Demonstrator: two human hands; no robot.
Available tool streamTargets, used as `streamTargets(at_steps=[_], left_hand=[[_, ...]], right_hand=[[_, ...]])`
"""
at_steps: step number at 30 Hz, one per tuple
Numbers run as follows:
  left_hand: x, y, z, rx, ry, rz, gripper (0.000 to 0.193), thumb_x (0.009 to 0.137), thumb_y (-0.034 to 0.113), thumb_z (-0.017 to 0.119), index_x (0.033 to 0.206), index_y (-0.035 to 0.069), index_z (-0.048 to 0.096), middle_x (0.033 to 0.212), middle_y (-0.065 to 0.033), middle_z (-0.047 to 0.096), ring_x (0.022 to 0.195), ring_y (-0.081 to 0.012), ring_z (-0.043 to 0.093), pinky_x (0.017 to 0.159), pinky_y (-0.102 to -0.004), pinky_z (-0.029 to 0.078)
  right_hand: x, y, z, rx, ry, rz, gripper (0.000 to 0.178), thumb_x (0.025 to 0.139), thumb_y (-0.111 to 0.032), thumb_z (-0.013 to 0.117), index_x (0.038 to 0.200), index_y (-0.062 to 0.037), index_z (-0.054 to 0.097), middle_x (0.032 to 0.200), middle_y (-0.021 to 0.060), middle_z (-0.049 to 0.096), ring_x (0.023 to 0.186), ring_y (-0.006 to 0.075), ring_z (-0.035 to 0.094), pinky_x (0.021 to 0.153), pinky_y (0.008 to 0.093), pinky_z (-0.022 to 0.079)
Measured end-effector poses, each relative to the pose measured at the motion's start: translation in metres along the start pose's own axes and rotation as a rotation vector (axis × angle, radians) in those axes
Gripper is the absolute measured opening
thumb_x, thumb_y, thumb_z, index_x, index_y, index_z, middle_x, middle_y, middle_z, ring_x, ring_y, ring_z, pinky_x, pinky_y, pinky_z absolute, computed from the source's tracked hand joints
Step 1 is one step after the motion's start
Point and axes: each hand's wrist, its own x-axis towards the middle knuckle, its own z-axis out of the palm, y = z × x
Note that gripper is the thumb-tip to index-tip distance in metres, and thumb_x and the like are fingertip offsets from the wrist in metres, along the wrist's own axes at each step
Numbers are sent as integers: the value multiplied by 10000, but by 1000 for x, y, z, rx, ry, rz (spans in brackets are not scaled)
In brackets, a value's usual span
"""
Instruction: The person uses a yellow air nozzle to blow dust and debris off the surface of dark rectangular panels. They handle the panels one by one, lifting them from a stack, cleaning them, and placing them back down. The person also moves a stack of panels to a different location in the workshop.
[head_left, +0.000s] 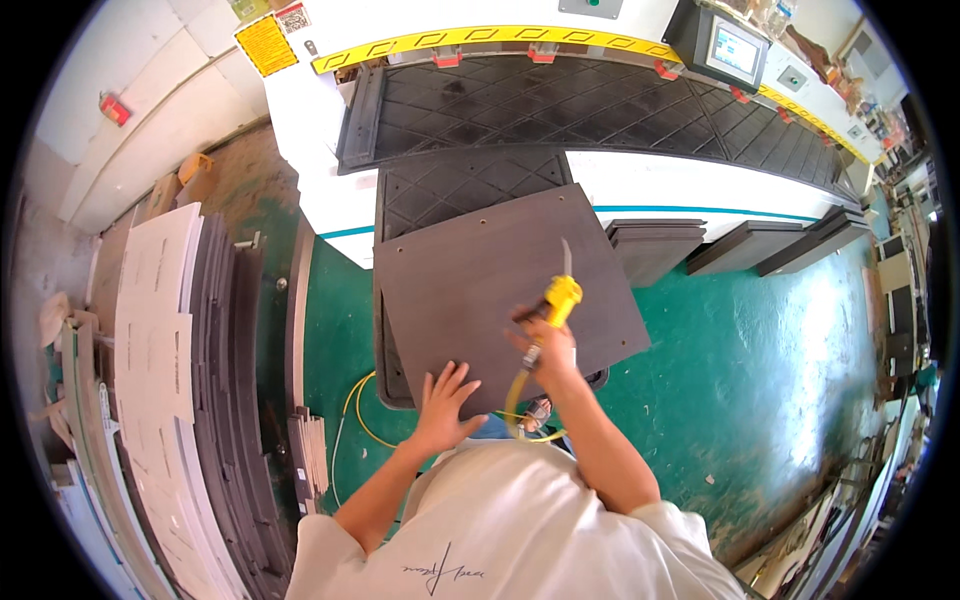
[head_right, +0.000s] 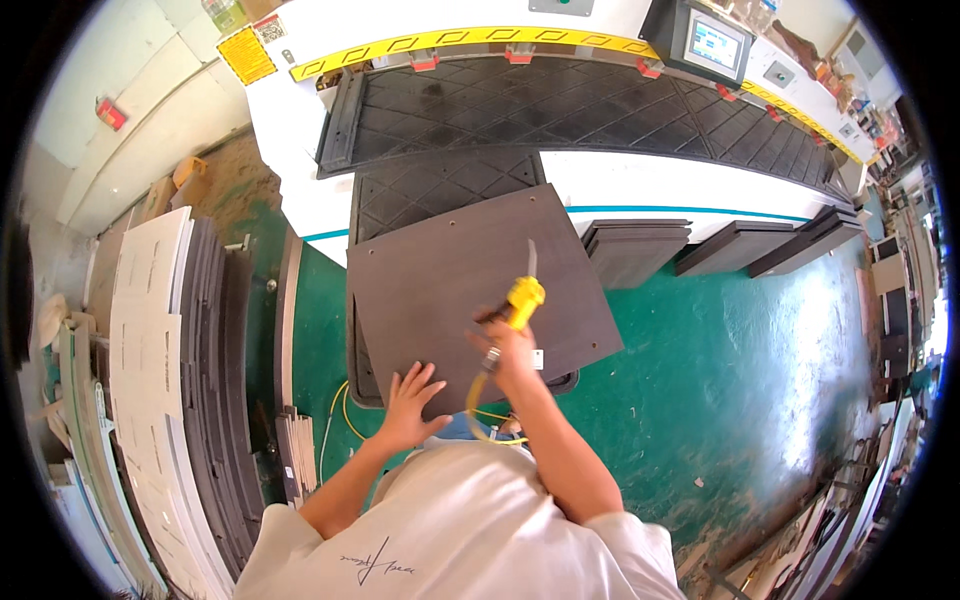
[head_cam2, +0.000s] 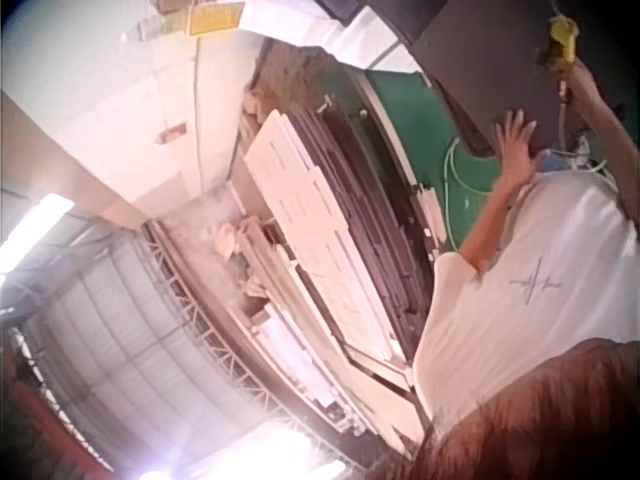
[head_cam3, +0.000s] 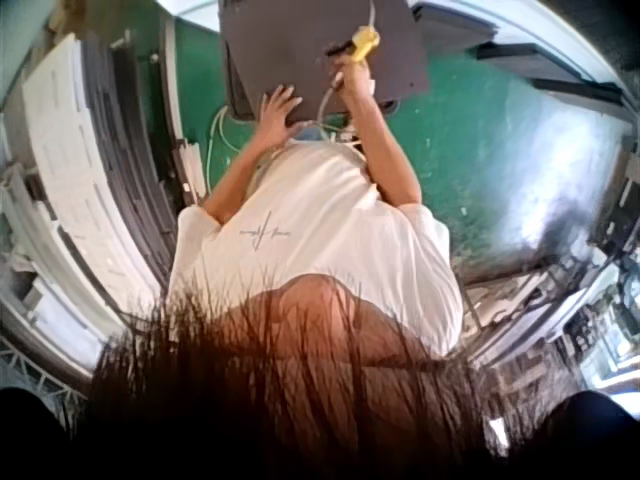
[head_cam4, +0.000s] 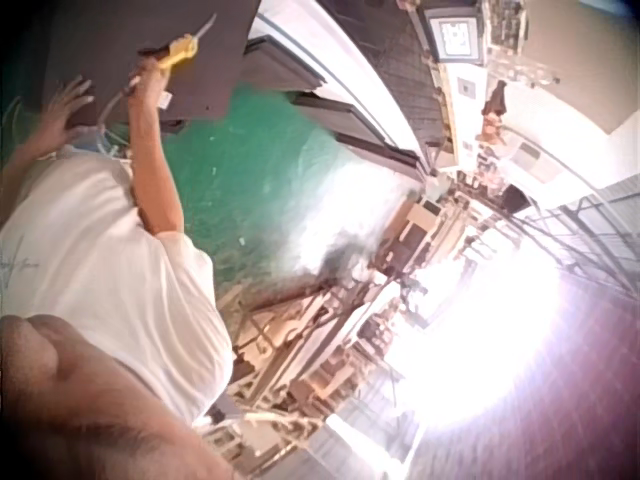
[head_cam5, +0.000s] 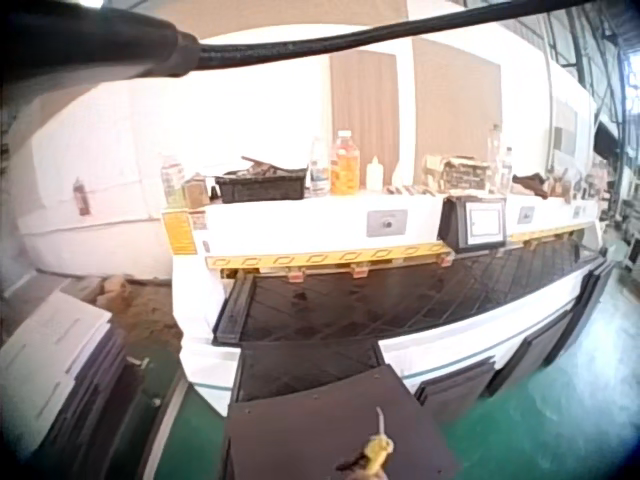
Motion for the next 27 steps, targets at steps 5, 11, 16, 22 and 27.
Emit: streamTargets(at_steps=[5,11,16,22,27], left_hand=[[17,-20,-24,-1606,71,-349,465,971,201,667,1356,-26,538,1327,-83,601,1213,-197,594,1060,-378,477],[-43,-100,-69,-1789,559,-387,214,996,254,617,927,55,582,806,-90,607,695,-201,583,645,-370,521],[-99,-132,-83,-870,296,-895,271,915,292,734,905,27,678,789,-89,725,564,-195,676,507,-298,517],[-114,-137,41,-505,-14,-854,459,888,506,727,1009,63,714,844,-147,740,768,-326,715,661,-428,551],[-80,-86,68,-208,10,-882,535,872,589,732,1047,85,752,821,-158,744,790,-339,737,698,-457,562]], right_hand=[[-13,37,99,-864,-546,-194,474,955,-133,609,1416,-53,533,1243,161,654,1160,307,637,1081,409,484],[31,-98,86,-1353,-824,-292,534,1011,-369,630,1454,-76,571,1421,204,607,1350,339,556,1139,418,432],[147,-293,67,-1249,-360,-658,326,964,-214,701,1224,-17,704,1086,100,755,984,175,712,849,343,566],[243,-508,121,-1432,320,-1431,288,908,-258,683,1140,-97,738,1144,167,711,1063,349,687,934,450,544],[318,-590,171,-1722,533,-1395,553,870,-276,755,1384,-142,600,1200,151,697,1119,347,672,927,466,544]])
